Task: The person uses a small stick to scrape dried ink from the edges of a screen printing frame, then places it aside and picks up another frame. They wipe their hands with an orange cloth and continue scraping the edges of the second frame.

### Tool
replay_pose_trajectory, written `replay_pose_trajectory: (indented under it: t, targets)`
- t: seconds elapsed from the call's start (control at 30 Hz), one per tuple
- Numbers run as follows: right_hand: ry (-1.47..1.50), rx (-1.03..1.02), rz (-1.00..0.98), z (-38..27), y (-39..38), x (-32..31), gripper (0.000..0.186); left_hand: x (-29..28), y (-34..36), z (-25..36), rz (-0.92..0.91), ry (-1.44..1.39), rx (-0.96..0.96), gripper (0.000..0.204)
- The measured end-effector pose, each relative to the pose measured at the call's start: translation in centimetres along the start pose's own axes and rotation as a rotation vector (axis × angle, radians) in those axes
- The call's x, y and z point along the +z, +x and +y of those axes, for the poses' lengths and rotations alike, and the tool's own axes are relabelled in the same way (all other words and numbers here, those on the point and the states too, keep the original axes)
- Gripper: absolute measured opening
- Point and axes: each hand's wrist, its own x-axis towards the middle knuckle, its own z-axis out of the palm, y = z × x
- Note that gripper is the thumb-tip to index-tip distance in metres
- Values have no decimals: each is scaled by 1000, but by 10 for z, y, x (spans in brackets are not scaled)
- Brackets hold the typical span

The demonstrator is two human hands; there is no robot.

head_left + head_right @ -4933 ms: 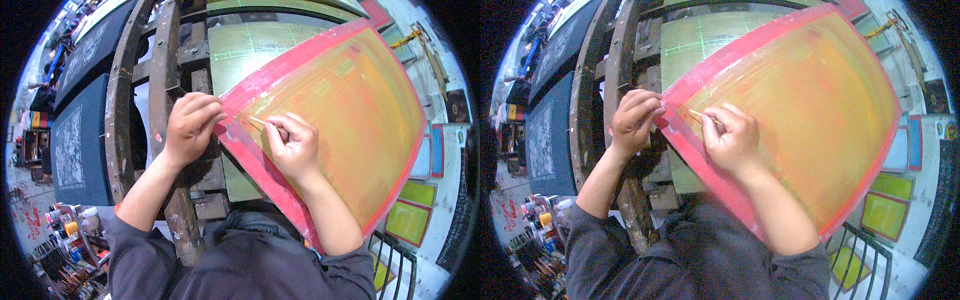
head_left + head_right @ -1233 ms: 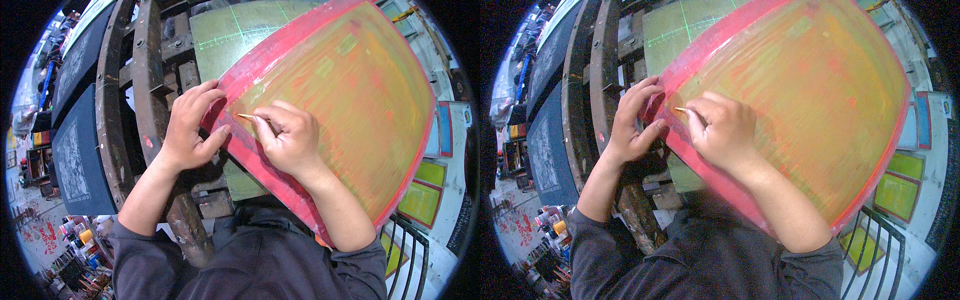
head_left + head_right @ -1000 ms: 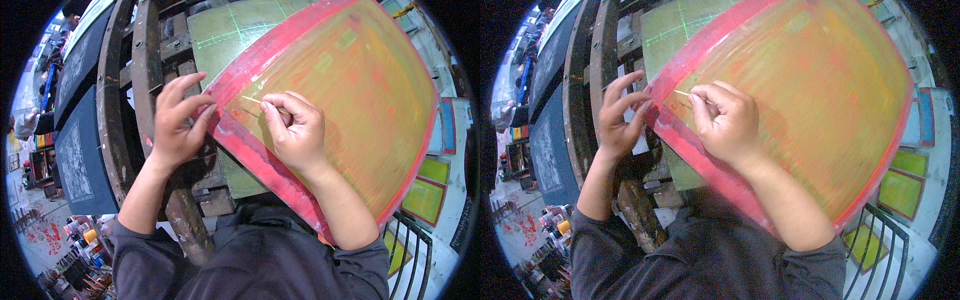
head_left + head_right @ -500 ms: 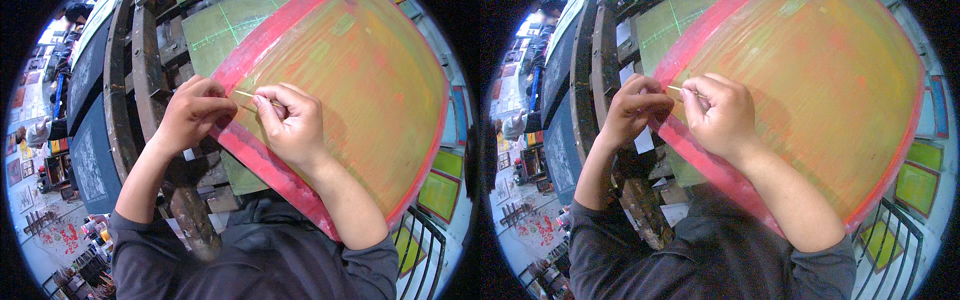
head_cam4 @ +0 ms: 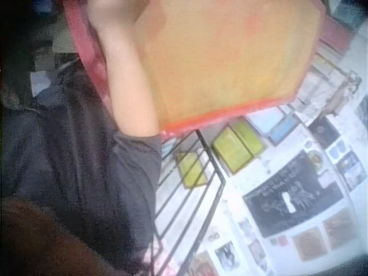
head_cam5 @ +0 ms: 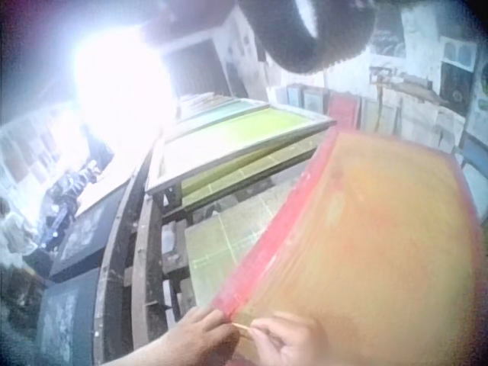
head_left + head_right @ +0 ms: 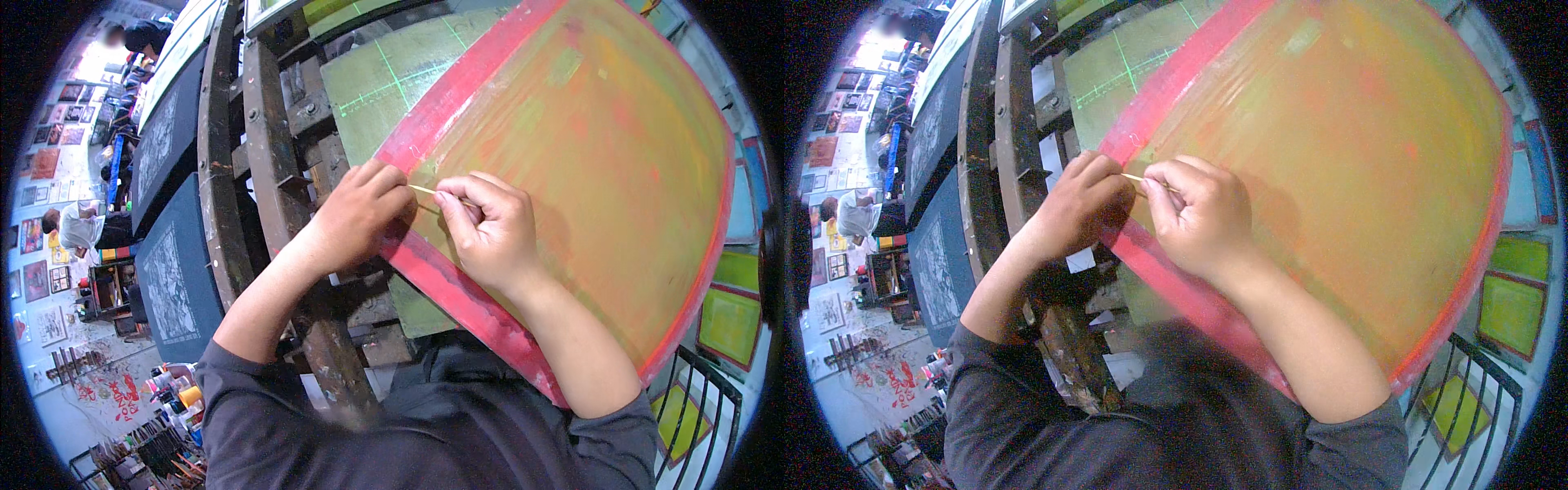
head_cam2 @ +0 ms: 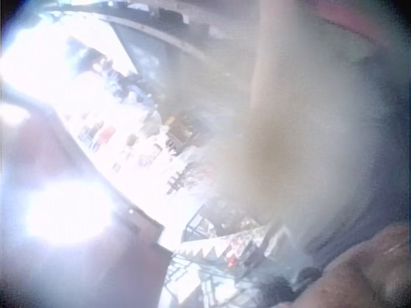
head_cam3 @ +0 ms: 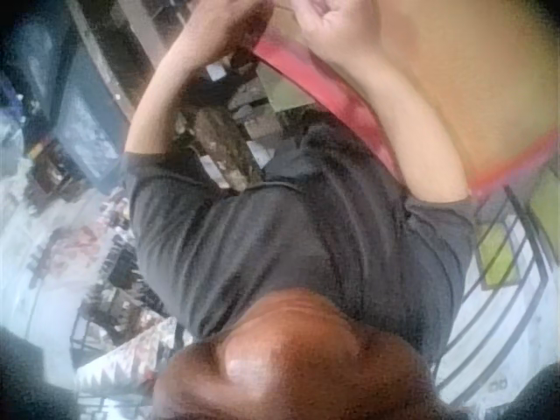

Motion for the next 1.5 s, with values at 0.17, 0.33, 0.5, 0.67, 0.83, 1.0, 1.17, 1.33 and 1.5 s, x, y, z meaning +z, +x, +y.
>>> replay_pose_trajectory:
  t: [0.17,0.33,0.5,0.67,0.83,1.0,1.17,1.33,1.5]
  targets:
    - [10,-4,2,-2,1,0,4,0,-5,-4,39,-11,-7,34]
    - [-1,-4,5,0,0,0,4,-7,-22,-7,256,-163,-29,29]
    - [-19,14,8,-3,0,0,5,-3,-13,-6,270,-201,-89,27]
    - [-23,30,14,-2,0,0,6,-15,-4,-4,163,-146,-58,25]
    - [-33,54,-15,-4,0,-1,6,-18,-1,-6,90,-81,-36,25]
    - [-11,42,7,-3,-1,0,6,-14,4,-8,133,-87,5,22]
    - [-1,29,11,-2,0,1,6,-7,2,-9,136,-53,74,21]
    - [35,55,-8,3,-2,2,6,-7,7,-11,75,-90,132,23]
    - [41,71,14,-1,-1,1,6,5,4,-11,87,-51,97,25]
